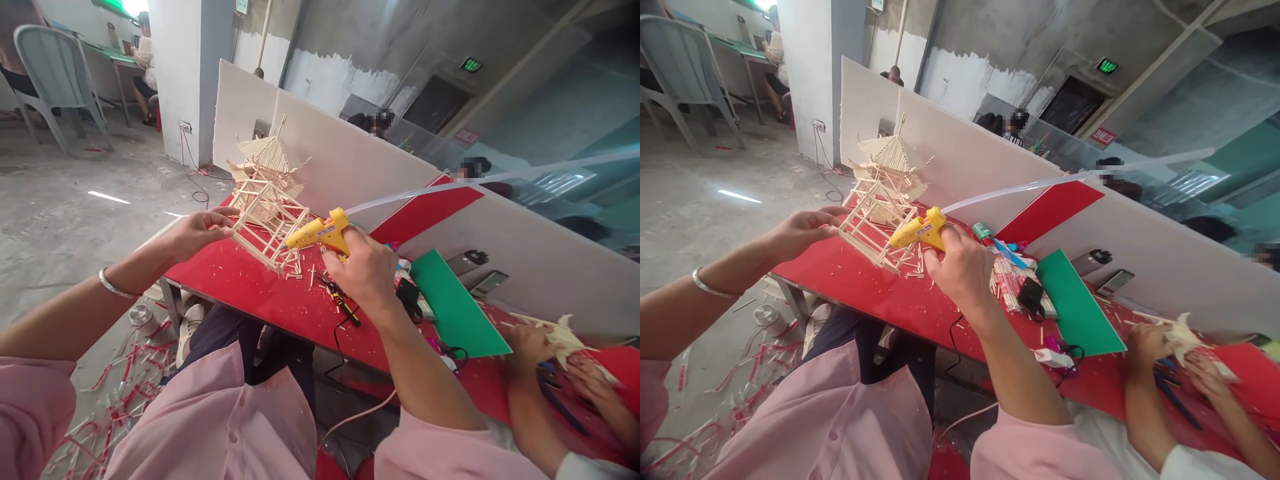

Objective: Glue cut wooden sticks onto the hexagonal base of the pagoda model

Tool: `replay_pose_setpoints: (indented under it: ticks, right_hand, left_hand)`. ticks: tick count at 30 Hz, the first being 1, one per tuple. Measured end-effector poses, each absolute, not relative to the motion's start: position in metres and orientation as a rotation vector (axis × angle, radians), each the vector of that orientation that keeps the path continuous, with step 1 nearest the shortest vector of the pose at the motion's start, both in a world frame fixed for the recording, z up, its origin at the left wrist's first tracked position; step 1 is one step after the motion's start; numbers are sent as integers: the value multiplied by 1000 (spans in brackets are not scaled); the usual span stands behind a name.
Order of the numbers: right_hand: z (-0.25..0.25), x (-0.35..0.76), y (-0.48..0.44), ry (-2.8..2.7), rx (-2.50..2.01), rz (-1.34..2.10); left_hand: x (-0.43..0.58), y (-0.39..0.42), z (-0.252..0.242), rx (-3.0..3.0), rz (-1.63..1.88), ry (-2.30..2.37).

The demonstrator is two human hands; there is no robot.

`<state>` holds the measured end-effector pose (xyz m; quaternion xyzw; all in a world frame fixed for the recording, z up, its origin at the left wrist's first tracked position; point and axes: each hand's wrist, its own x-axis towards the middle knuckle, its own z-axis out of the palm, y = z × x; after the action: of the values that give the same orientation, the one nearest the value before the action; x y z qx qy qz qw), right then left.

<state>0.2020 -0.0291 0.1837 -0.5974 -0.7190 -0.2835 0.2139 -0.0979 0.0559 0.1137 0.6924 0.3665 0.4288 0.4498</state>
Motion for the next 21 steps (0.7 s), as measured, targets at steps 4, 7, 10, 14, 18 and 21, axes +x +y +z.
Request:
replay_pose_setpoints:
  ticks: [4,7,10,14,18,21]
  right_hand:
    - [184,200,-30,-2012,-1654,-790]
    - [183,200,-30,-2024,-1640,-795]
    - [183,201,-30,-2030,-1618,-797]
    - [183,201,-29,-2025,-1595,-811]
    - [183,201,-29,-2035,-1591,-826]
    - [182,201,-29,-2028,-1597,-836]
  left_hand:
    - [-97,53,117,1704,1059,914]
    - [-97,53,119,1695,1063,931]
    - [-98,53,121,1709,1059,938]
    - [-97,53,122,1745,1043,953]
    - [-96,53,123,1704,1036,959]
    - [-95,53,123,1657,1034,966]
